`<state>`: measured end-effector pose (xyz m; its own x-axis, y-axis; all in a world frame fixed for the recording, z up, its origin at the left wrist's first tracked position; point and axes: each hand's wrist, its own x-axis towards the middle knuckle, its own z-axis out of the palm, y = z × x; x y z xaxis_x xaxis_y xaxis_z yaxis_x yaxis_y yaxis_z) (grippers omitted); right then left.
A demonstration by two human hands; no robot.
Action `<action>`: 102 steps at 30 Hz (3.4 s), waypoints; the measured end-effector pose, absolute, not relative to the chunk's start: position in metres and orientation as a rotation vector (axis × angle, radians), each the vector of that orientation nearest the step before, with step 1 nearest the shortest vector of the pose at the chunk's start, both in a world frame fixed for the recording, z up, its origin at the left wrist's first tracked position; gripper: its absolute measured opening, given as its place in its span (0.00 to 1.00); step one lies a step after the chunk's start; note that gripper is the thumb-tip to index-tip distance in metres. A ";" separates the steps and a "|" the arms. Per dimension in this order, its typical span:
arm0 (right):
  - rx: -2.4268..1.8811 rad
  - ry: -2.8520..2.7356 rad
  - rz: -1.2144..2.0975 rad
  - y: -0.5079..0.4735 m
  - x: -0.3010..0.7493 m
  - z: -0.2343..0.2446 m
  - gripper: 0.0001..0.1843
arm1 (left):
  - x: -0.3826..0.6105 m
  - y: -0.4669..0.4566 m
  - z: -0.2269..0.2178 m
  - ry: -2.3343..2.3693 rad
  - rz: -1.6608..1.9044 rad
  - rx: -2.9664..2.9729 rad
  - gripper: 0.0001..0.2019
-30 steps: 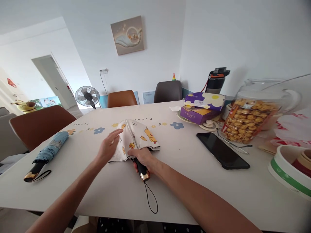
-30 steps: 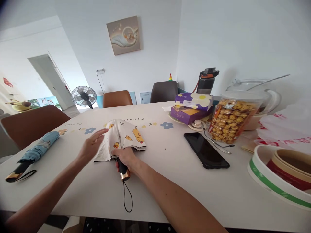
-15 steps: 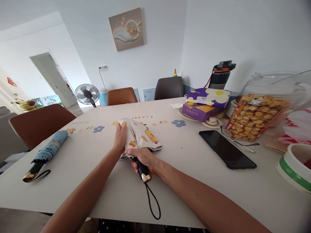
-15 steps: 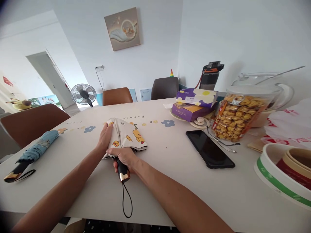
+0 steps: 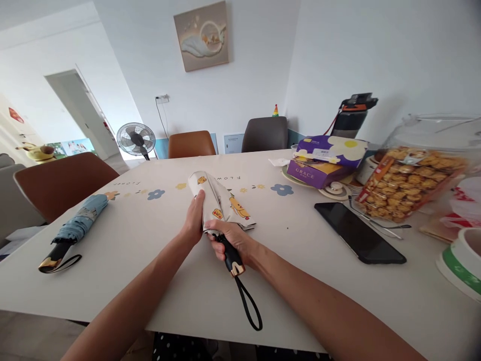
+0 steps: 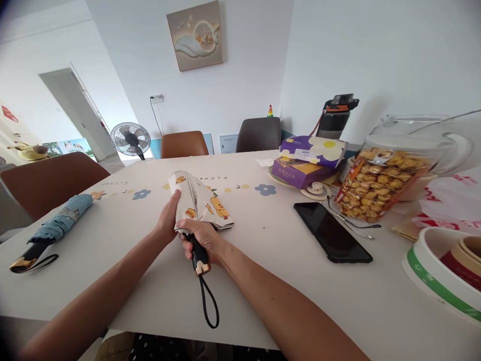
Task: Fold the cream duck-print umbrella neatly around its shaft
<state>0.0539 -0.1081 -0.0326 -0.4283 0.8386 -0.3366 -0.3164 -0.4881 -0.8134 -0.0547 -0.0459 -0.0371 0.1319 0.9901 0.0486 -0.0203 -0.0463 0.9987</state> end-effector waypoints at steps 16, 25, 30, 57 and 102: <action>-1.055 -0.925 2.019 -0.108 0.052 -0.042 0.10 | -0.057 -0.043 -0.032 0.854 0.965 0.766 0.25; -1.022 -0.905 1.920 -0.109 0.047 -0.046 0.19 | -0.059 -0.047 -0.031 0.865 0.927 0.737 0.26; -1.059 -0.977 1.916 -0.111 0.045 -0.048 0.14 | -0.068 -0.032 -0.030 0.925 1.056 0.566 0.21; -0.753 -0.743 2.109 -0.122 0.034 -0.046 0.13 | -0.102 0.004 -0.043 1.188 1.198 0.726 0.13; -0.781 -0.637 2.127 -0.116 0.052 -0.036 0.18 | -0.201 -0.080 -0.046 1.312 1.237 1.749 0.05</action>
